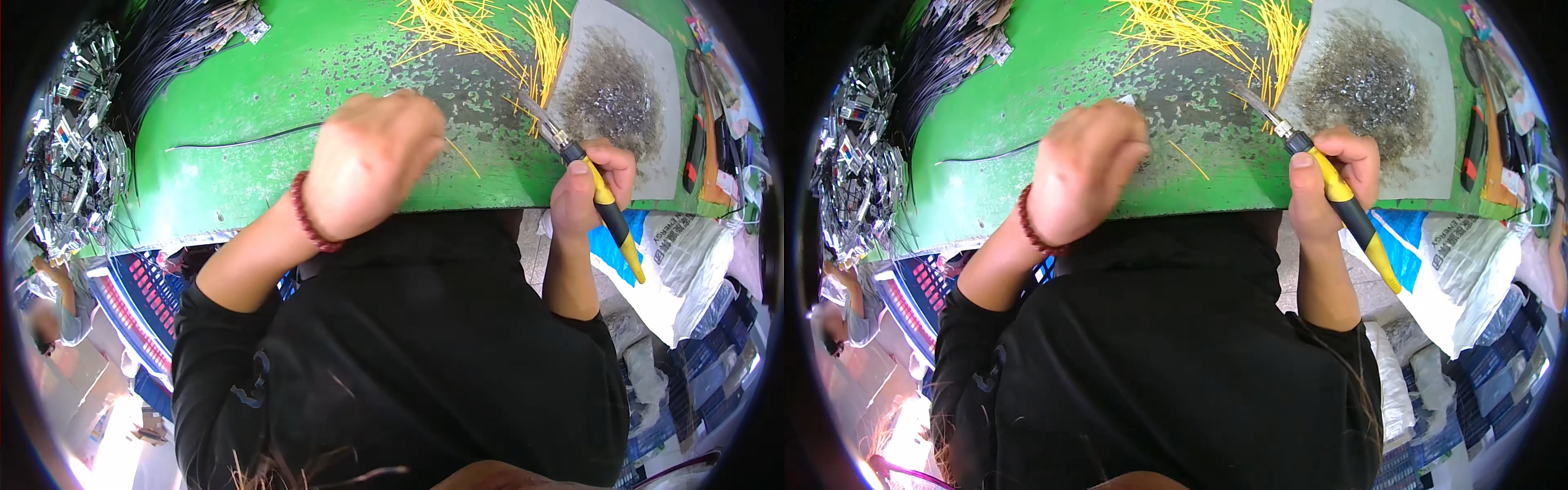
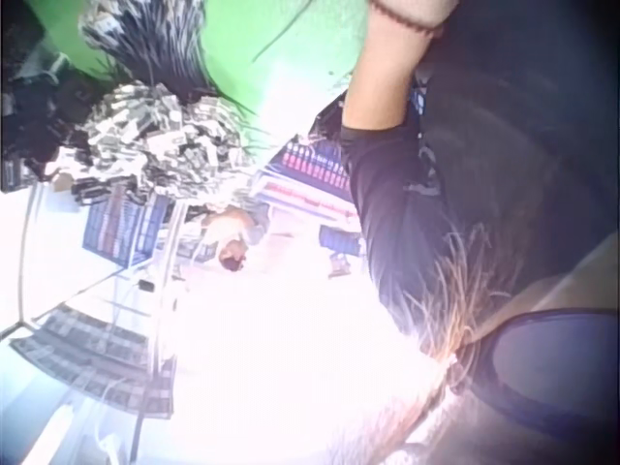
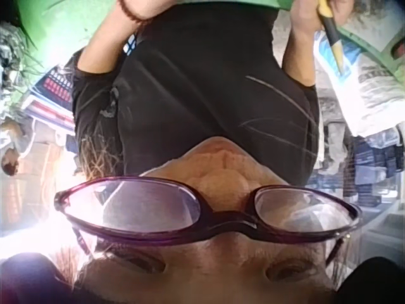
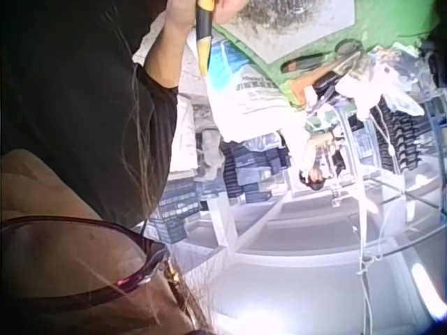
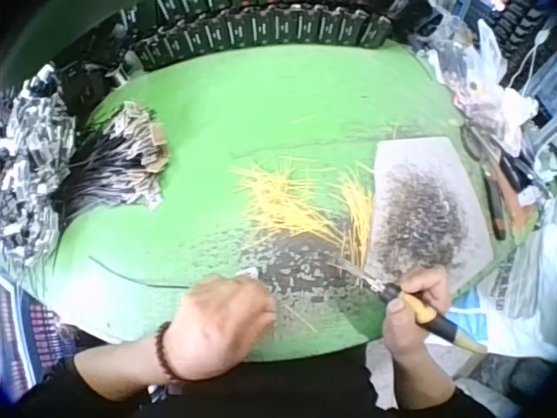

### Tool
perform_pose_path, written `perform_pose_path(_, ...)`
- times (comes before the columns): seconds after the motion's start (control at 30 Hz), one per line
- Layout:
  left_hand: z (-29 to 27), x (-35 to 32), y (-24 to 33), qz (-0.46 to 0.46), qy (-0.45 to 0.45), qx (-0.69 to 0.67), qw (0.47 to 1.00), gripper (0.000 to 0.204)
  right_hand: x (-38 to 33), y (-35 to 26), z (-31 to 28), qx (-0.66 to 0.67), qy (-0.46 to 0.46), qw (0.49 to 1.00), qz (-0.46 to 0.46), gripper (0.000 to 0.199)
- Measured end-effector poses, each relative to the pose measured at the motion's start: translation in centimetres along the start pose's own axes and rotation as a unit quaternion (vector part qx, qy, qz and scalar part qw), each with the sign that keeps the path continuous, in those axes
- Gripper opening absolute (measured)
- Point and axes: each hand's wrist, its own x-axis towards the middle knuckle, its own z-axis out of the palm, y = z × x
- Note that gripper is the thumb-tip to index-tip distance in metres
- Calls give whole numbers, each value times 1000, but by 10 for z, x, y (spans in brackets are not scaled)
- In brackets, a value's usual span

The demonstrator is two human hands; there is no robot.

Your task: The person solders wires to circuit boards using a soldering iron and then fits the assembled boards into plastic housings. They pick up the components by hand, join them with the iron, and position the boards inside the housings to solder additional connections.

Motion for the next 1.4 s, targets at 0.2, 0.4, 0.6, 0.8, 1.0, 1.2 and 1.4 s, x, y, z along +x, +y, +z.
perform_pose_path(0.2,-6,-17,1,-18,39,-23,999,17,2,-6,2,-25,-41,999,-10,26)
perform_pose_path(0.4,32,7,-2,61,-20,31,997,19,1,-6,7,-44,-11,999,5,23)
perform_pose_path(0.6,33,0,5,55,-28,74,995,19,-1,-7,8,-39,-15,999,15,21)
perform_pose_path(0.8,3,-18,-3,-17,71,-13,997,15,-2,-8,10,-34,-25,999,4,22)
perform_pose_path(1.0,36,-4,8,57,27,40,997,23,-1,-8,15,-46,-20,999,12,22)
perform_pose_path(1.2,36,-7,15,27,-23,100,994,21,-5,-8,12,-51,-19,999,-3,22)
perform_pose_path(1.4,-8,-30,-8,-107,95,-24,989,15,-1,-7,24,0,-64,998,-6,28)
